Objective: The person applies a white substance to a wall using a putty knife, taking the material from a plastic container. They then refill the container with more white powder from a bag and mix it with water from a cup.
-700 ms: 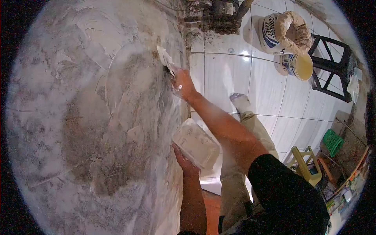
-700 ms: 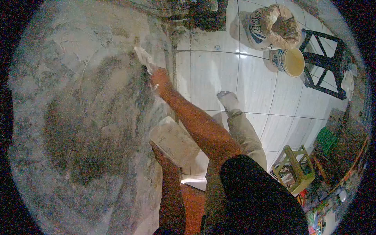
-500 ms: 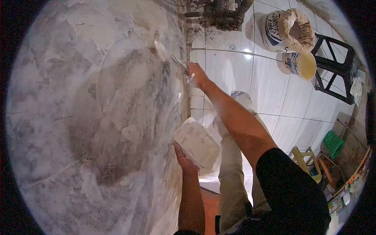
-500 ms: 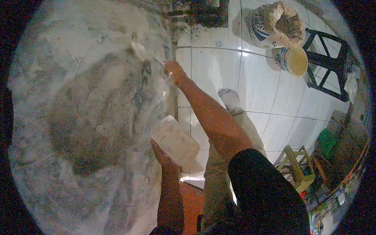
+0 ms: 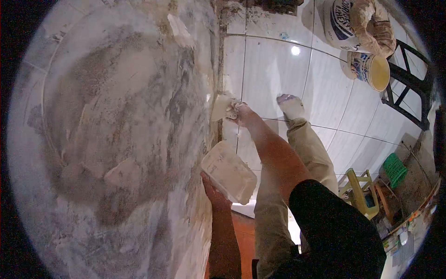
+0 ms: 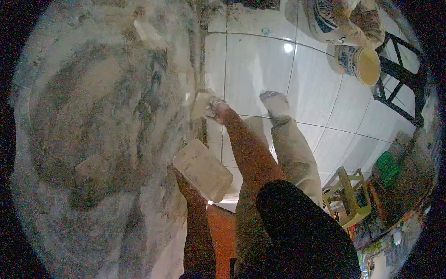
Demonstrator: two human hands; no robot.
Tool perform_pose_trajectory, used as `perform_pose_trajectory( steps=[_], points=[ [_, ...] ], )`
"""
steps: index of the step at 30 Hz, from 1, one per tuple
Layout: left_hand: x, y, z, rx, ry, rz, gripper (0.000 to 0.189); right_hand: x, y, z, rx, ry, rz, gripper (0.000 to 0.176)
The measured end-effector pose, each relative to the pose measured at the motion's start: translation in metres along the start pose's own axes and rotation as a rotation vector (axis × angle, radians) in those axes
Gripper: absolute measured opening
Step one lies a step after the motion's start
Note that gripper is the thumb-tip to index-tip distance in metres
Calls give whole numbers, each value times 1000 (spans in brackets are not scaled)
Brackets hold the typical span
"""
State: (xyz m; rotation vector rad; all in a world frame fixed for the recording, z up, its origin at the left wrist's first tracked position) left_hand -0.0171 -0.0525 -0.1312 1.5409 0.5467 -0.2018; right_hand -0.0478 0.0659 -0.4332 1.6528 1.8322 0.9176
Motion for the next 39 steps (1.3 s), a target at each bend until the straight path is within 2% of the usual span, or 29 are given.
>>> perform_pose_trajectory(
  steps=[2, 6, 8, 11, 14, 18, 21, 23, 25, 26, 28, 29, 35, 39],
  points=[
    [-5, -1, -1, 118, -15, -48, 67, -8, -9, 9, -109, 83, 43, 23],
    [2, 4, 16, 65, 27, -26, 67, -24, -4, 9, -83, 58, 32, 23],
    [3, 7, 29, -44, -49, -42, 67, -23, 0, 7, -60, 53, 33, 24],
    [16, 4, 51, -106, -38, -6, 65, -22, 5, 5, -24, 45, 37, 26],
    [-7, 16, 19, -148, -147, -91, 64, -19, 7, -2, 21, 29, 44, 28],
    [6, 6, 45, -73, -83, -36, 63, -9, 18, -16, 73, -19, 69, 31],
    [-6, -1, 32, -7, -97, -90, 62, 17, 17, -37, 131, -45, 105, 34],
    [-13, 2, 5, 42, 20, -30, 62, 30, 24, -44, 154, -64, 123, 35],
    [-16, -3, -3, 81, 61, -36, 62, 70, 46, -103, 98, -256, -82, 32],
    [-18, -3, -7, 110, 104, -41, 62, 76, 40, -105, 99, -255, -79, 32],
    [-20, -5, -18, 135, 98, -45, 62, 107, 30, -108, 44, -55, 55, 31],
    [-22, -4, -23, 149, 89, -48, 62, 111, 28, -105, -11, -29, -16, 31],
    [-33, 9, -53, 66, 39, -49, 65, 165, 33, -152, 76, -56, 24, 30],
    [-39, 23, -76, 162, 81, -49, 65, 214, 60, -195, 105, 19, 175, 31]
  ],
)
Point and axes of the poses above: each hand's wrist, its own y-axis away from the middle knuckle, its own z-axis out of the back of the hand, x = y × z, the point moved 10 cm from there along -y, towards the middle knuckle, and after that the axes turned 3 degrees about -x, right-handed, at the moved point
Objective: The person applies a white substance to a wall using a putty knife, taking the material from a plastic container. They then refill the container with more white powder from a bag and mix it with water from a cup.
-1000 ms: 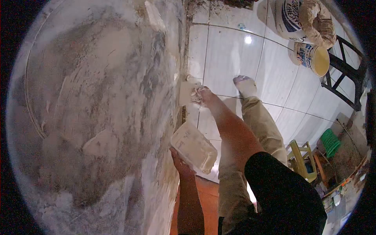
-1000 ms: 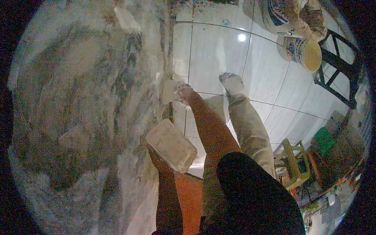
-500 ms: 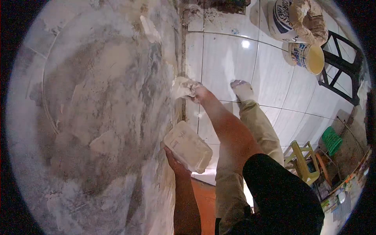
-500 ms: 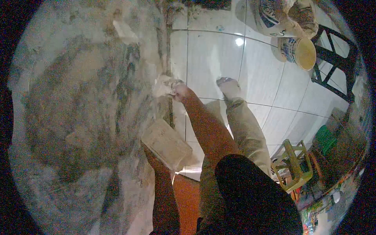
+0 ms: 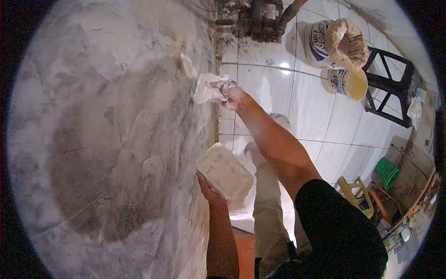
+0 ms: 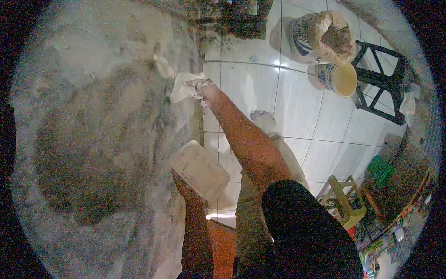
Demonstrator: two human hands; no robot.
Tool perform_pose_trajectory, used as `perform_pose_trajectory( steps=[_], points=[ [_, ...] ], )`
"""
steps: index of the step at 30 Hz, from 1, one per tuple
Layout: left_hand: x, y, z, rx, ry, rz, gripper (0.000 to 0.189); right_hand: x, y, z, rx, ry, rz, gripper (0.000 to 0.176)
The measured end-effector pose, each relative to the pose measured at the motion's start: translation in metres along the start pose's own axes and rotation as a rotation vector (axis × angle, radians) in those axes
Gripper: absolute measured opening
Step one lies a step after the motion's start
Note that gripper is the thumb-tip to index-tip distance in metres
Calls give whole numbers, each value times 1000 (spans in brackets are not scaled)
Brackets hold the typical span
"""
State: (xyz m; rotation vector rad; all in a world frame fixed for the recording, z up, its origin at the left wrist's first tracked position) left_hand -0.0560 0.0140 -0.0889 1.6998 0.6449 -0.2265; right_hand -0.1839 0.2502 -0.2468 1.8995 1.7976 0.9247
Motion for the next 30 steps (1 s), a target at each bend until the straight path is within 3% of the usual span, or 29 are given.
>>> perform_pose_trajectory(
  steps=[3, 9, 14, 17, 19, 21, 22, 23, 24, 25, 26, 28, 29, 30],
  points=[
    [-2, 9, -8, -18, 47, 24, 64, 28, 10, -34, 41, -18, 44, 36],
    [-4, 12, 8, -23, -2, -22, 64, 89, 56, -100, -32, 207, 163, 29],
    [-15, 28, -6, -119, -62, 11, 62, 119, 78, -142, 87, 277, 293, 33],
    [-16, 15, -12, 48, 23, -56, 63, 134, 101, -170, 131, 293, 222, 31],
    [-21, 15, -16, 20, -22, -62, 64, 128, 88, -165, 194, 138, 263, 30],
    [-24, 21, -19, -4, -64, -64, 64, 128, 50, -119, 301, 685, 642, 32],
    [-24, 22, -21, -7, -26, -72, 65, 129, 71, -124, 282, 1162, 1235, 38],
    [-22, 22, -22, -14, 9, -81, 65, 123, 77, -115, 284, 1156, 1229, 38],
    [-19, 21, -18, -24, 7, -80, 65, 118, 60, -62, 37, 641, 795, 39],
    [-16, 21, -11, -43, -11, -86, 65, 73, 45, -6, -193, 132, 339, 40],
    [-14, 20, -4, -60, -26, -91, 66, 55, 41, 6, -199, 132, 327, 40],
    [0, 14, 12, -59, 17, -41, 67, 30, 34, 33, -256, 792, 630, 41],
    [9, 12, 19, -45, 61, 3, 67, 15, 33, 36, -261, 794, 615, 41],
    [15, 12, 26, -58, 60, 9, 67, -8, 26, 35, -163, 424, 515, 36]
  ],
)
Point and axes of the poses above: each hand's wrist, its own y-axis away from the middle knuckle, its own z-axis out of the back of the hand, x = y × z, the point moved 10 cm from there along -y, towards the middle knuckle, and after that the axes turned 3 degrees about -x, right-handed, at the moved point
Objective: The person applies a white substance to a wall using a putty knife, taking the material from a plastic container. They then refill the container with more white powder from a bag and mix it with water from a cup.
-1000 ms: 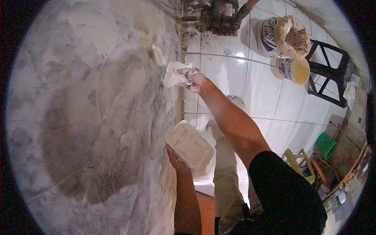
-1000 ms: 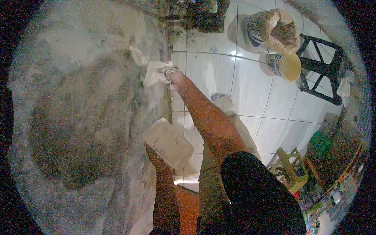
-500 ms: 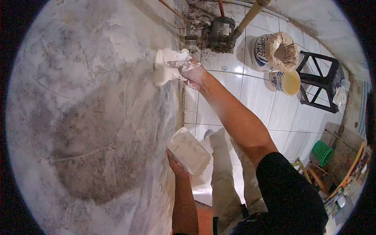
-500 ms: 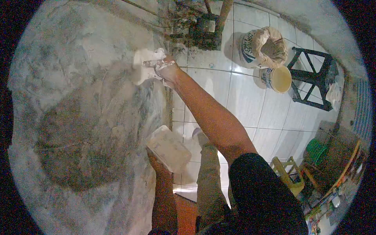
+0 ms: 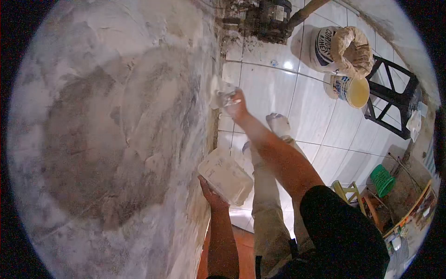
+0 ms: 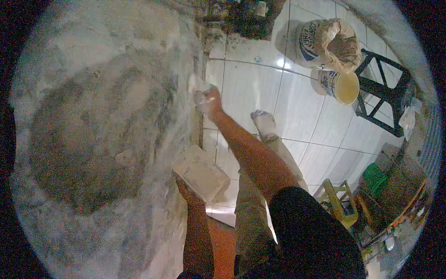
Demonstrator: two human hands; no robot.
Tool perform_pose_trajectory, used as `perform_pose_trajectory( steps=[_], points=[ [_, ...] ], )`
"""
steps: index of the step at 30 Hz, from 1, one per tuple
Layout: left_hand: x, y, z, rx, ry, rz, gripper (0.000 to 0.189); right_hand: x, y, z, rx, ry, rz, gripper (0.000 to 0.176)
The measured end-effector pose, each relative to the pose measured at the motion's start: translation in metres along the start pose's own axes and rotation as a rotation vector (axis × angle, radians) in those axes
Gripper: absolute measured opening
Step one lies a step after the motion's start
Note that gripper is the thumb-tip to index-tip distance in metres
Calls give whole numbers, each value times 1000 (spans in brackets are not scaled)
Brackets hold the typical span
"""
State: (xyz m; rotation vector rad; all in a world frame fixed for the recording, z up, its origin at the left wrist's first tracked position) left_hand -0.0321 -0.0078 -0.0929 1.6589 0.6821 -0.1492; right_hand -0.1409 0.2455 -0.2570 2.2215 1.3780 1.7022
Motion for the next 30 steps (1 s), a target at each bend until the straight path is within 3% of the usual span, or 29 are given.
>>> perform_pose_trajectory(
  steps=[1, 2, 4, 5, 7, 8, 9, 11, 12, 14, 15, 17, 18, 19, 21, 22, 25, 28, 30],
  points=[
    [5, -1, 7, -17, 20, 14, 68, -14, 6, -17, 23, -373, -120, 32],
    [8, -2, 14, -34, 39, 28, 68, -19, 11, -31, 20, -374, -128, 32],
    [5, 4, 4, -67, 13, 25, 69, 9, 21, -59, -18, 1231, 166, 22],
    [3, 7, 0, -88, -12, 19, 69, 13, 28, -59, -18, 1230, 160, 22],
    [7, 7, -4, -50, 38, 30, 69, 31, 32, -62, 17, 1056, 229, 17],
    [9, 6, -9, -17, 90, 39, 68, 23, 29, -53, 77, 1049, 52, 14],
    [10, 5, -13, -9, 93, 35, 68, 20, 25, -45, 77, 1049, 62, 14],
    [8, 5, -14, -11, -21, 14, 68, 0, 20, -34, 76, 1147, 329, 18],
    [8, 5, -14, -11, -26, 12, 68, -20, 14, -19, 73, 1143, 329, 18],
    [11, 2, -11, -49, -7, 28, 67, -116, 9, 20, -32, -279, -537, 22],
    [11, 0, -13, -46, -16, 25, 67, -114, 5, 24, -33, -288, -533, 22],
    [8, 3, -15, -9, -10, 5, 67, -77, 4, -6, 437, 768, -16, 20],
    [6, 5, -17, -16, -16, 7, 67, -86, 0, -1, 236, 357, -348, 18],
    [-1, 8, -21, -28, -91, -38, 67, -72, 3, -7, 232, 353, -357, 18],
    [-5, 9, -17, -42, -166, -78, 67, -61, 7, -6, 80, -95, -518, 17],
    [0, 5, -9, -29, -94, -22, 67, -59, -1, -5, 40, -33, -516, 26],
    [4, 3, -4, -3, -4, 27, 67, -32, 2, -15, 90, -184, -556, 23],
    [2, 9, 2, -30, -2, 32, 67, 23, 8, -21, 9, -65, -531, 21],
    [-1, 8, 2, -48, 3, 26, 67, 42, -2, -36, 62, -138, -492, 21]
  ],
)
Point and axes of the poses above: each hand's wrist, its own y-axis away from the middle knuckle, its own z-axis out of the back of the hand, x = y × z, the point moved 10 cm from there along -y, towards the middle knuckle, and after that the axes turned 3 degrees about -x, right-handed, at the moved point
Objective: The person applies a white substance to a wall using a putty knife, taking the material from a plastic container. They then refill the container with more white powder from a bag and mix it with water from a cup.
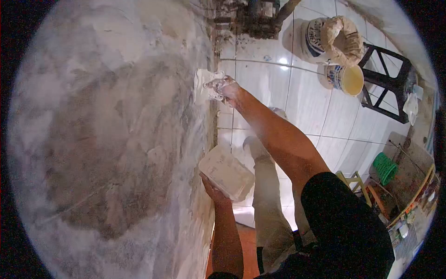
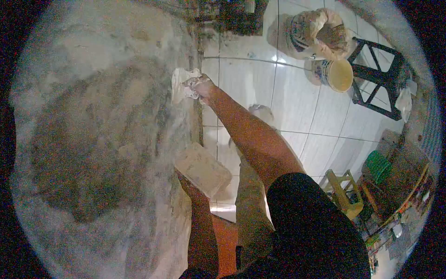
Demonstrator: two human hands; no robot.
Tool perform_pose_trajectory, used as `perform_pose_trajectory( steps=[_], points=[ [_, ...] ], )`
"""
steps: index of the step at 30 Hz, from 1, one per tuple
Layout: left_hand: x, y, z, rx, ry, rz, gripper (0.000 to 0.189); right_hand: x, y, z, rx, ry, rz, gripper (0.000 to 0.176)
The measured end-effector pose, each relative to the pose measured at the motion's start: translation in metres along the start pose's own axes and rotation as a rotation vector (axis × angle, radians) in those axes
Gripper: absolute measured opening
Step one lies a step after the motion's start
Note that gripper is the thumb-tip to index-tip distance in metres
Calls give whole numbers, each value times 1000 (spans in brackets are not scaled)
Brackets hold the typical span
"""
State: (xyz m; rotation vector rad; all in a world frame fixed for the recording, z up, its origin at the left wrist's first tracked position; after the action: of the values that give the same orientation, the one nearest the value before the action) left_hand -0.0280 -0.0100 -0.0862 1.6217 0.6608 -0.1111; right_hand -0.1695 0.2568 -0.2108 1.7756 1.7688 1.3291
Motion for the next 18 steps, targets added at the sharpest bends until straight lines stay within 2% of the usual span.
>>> perform_pose_trajectory(
  steps=[3, 5, 7, 8, 9, 11, 12, 13, 15, 16, 18],
  points=[
    [-5, 5, -2, 43, -2, -25, 66, 42, -2, -21, 128, -78, 64, 23],
    [-1, 7, 6, -23, 45, 62, 65, 73, 10, -38, 183, -110, 99, 24],
    [-13, 10, -9, 56, 54, 6, 59, 119, 35, -70, 315, -143, 132, 29],
    [-22, 12, -22, 130, 72, -48, 54, 156, 81, -88, 271, -190, 159, 31],
    [-29, 18, -32, 141, 69, -61, 54, 165, 85, -87, 283, -194, 169, 31],
    [-35, 32, -52, 134, 3, -20, 68, 182, 85, -82, 275, -194, 244, 33],
    [-40, 31, -58, 146, 2, -31, 68, 186, 80, -77, 209, -109, 401, 36],
    [-43, 30, -62, 149, 6, -37, 66, 183, 82, -79, 215, -114, 408, 36],
    [-45, 27, -68, 153, 18, -47, 63, 178, 82, -55, -46, 96, 468, 36],
    [-44, 26, -69, 150, 24, -48, 62, 183, 82, -57, -55, 398, 682, 32],
    [-42, 24, -69, 142, 33, -47, 59, 164, 58, -51, -110, 398, 746, 31]
  ],
)
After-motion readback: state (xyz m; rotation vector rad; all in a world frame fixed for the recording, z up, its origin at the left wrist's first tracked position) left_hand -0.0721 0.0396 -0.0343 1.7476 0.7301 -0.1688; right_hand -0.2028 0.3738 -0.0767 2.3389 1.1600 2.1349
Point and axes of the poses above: each hand's wrist, its own y-axis away from the middle knuckle, its own z-axis out of the back of the hand, x = y × z, the point moved 10 cm from there along -y, towards the middle knuckle, and after that the axes turned 3 degrees about -x, right-handed, at the moved point
